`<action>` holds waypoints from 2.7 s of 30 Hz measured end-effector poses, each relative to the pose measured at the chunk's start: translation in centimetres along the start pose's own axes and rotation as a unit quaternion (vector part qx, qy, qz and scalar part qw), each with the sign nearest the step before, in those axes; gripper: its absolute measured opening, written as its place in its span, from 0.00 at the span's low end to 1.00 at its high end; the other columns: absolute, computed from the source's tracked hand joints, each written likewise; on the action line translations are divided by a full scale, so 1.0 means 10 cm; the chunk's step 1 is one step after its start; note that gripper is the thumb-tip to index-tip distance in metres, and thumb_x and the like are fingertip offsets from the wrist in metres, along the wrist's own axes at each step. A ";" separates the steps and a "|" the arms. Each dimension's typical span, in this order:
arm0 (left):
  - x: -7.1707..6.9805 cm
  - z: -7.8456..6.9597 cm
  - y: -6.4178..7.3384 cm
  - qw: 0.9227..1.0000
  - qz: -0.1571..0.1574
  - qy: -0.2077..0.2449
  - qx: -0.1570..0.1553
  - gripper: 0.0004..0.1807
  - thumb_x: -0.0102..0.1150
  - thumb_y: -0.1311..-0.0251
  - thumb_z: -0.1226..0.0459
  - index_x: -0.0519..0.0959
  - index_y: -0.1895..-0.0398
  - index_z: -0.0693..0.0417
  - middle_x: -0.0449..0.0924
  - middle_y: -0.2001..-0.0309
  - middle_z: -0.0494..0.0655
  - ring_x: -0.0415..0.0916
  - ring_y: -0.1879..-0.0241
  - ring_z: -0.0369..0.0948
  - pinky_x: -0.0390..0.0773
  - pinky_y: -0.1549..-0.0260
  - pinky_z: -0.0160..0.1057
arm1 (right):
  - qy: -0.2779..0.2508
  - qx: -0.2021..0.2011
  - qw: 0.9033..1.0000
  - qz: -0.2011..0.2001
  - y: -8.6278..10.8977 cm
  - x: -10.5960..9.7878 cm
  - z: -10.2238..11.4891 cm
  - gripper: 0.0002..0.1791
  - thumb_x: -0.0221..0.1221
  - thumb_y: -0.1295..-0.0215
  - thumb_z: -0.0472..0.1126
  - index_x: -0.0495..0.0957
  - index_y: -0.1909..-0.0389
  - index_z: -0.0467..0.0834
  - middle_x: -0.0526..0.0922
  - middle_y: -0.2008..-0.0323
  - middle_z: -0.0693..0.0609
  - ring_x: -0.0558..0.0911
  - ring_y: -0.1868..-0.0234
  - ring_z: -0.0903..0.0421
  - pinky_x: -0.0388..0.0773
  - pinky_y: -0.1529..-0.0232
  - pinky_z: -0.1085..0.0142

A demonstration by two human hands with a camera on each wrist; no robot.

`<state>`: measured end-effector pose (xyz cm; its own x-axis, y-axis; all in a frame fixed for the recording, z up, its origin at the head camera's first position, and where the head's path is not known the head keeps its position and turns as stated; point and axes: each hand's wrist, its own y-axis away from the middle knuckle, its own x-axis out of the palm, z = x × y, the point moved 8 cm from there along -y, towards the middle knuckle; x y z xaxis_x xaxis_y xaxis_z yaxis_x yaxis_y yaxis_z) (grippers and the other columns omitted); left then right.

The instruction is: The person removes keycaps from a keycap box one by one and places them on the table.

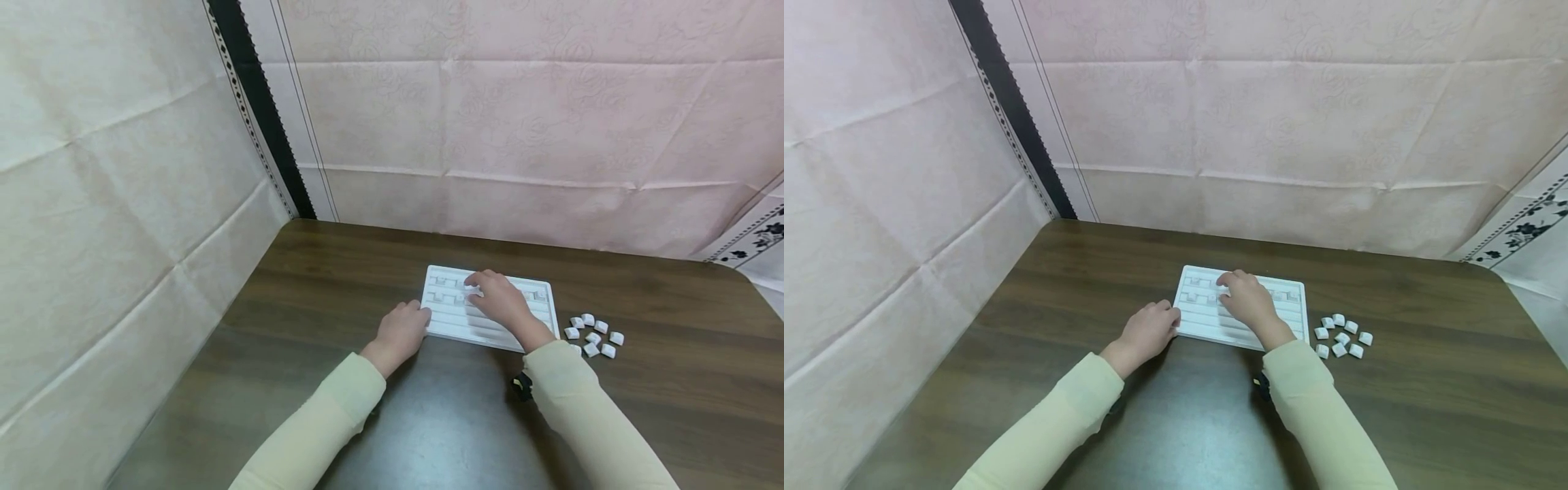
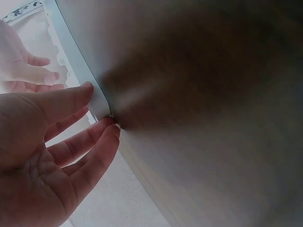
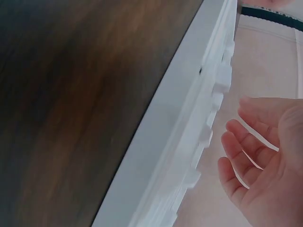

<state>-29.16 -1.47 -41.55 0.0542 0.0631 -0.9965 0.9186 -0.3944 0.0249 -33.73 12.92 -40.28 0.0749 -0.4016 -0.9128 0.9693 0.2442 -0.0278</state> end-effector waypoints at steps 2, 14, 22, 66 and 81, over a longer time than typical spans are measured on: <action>0.00 0.00 0.00 1.000 0.002 0.001 0.001 0.10 0.55 0.39 0.59 0.78 0.56 0.50 0.78 0.62 0.47 0.70 0.69 0.39 0.75 0.70 0.35 | 0.005 -0.003 1.000 0.005 -0.02 0.04 0.04 0.16 0.56 0.38 0.39 0.76 0.49 0.42 0.76 0.49 0.41 0.73 0.45 0.44 0.69 0.45 0.48; -0.02 0.00 0.01 1.000 -0.001 0.004 0.008 0.11 0.57 0.40 0.59 0.78 0.56 0.50 0.77 0.62 0.47 0.70 0.69 0.40 0.76 0.69 0.34 | 0.033 -0.017 0.999 0.022 -0.06 0.17 0.17 0.15 0.58 0.41 0.36 0.77 0.52 0.42 0.77 0.51 0.42 0.74 0.48 0.43 0.70 0.46 0.48; -0.02 0.00 0.01 1.000 0.001 0.005 0.008 0.10 0.55 0.39 0.59 0.78 0.57 0.50 0.77 0.63 0.47 0.71 0.69 0.39 0.75 0.71 0.35 | 0.061 -0.003 0.998 0.031 -0.06 0.22 0.17 0.15 0.60 0.41 0.38 0.78 0.52 0.43 0.78 0.53 0.43 0.75 0.50 0.44 0.70 0.46 0.48; -0.05 -0.02 0.01 1.000 -0.013 -0.007 0.010 0.12 0.57 0.40 0.60 0.79 0.55 0.51 0.78 0.61 0.48 0.71 0.69 0.39 0.77 0.68 0.34 | 0.027 0.066 0.997 -0.007 0.35 -0.45 -0.73 0.16 0.52 0.35 0.39 0.74 0.49 0.38 0.74 0.49 0.36 0.72 0.48 0.40 0.69 0.51 0.41; -0.03 -0.02 0.00 1.000 -0.007 -0.005 0.005 0.12 0.56 0.39 0.60 0.79 0.54 0.51 0.78 0.61 0.48 0.71 0.68 0.39 0.76 0.68 0.34 | 0.041 0.103 0.994 -0.017 0.57 -0.54 -1.18 0.16 0.53 0.37 0.38 0.75 0.52 0.35 0.75 0.55 0.35 0.74 0.58 0.43 0.72 0.63 0.49</action>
<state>-29.08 -1.33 -41.20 0.0375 0.0592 -0.9975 0.9149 -0.4034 0.0105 -31.34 26.87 -40.33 0.0309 -0.3303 -0.9434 0.9989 0.0432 0.0175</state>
